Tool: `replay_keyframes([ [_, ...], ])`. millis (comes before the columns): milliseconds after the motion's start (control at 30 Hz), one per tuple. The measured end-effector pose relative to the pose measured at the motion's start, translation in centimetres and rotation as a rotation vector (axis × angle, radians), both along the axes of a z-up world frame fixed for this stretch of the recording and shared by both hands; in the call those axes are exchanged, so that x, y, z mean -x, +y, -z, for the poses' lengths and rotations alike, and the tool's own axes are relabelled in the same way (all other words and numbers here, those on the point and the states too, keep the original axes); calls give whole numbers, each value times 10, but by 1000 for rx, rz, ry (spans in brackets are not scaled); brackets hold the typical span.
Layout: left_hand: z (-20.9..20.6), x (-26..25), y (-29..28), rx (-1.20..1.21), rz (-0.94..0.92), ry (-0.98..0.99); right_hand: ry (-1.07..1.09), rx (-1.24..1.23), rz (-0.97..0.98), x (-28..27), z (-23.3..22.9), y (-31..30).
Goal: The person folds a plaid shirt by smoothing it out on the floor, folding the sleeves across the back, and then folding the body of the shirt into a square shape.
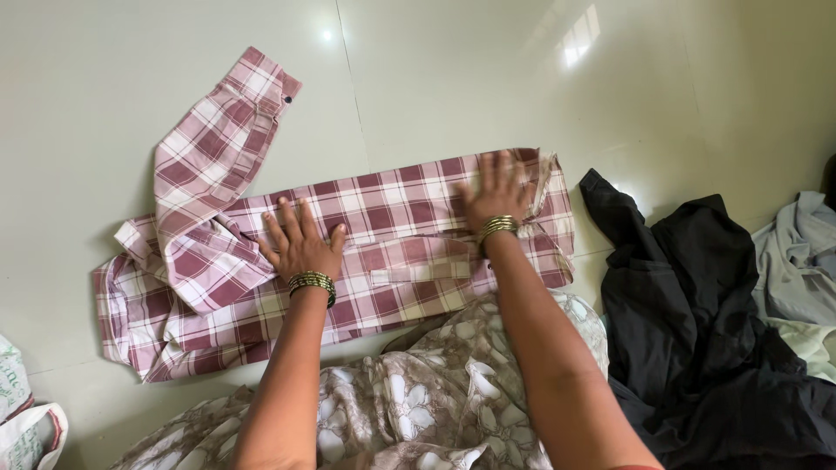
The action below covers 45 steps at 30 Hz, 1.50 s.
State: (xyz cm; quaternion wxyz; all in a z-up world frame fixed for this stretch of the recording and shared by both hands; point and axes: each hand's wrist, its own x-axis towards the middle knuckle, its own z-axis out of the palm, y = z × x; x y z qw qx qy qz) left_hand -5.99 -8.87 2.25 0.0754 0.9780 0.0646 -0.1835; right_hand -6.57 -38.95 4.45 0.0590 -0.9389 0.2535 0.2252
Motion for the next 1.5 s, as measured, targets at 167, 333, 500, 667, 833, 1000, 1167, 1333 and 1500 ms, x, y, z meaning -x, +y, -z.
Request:
replay_keyframes([
  [167,27,-1,-31,-19,205,-125,-89,105,40,-5,50,-7],
  [333,55,-3,-94,147,456,-177,-105,-81,-528,-1,55,73],
  [500,20,0,-87,51,398,77,92,-20,-366,6,-1,51],
  [667,-4,-3,-63,6,206,33,126,45,-99,14,-13,6],
  [833,21,-3,-50,-40,102,-20,30,162,207,26,22,-37],
  [1000,60,5,-102,-137,531,-270,-165,77,-434,5,69,18],
  [1167,26,-5,-119,71,505,14,-29,-25,-469,-15,33,27],
  [1333,-7,-18,-96,43,359,72,15,120,-156,-18,29,-38],
  [1500,19,-20,-55,8,193,1,-184,118,186,-5,45,-63],
])
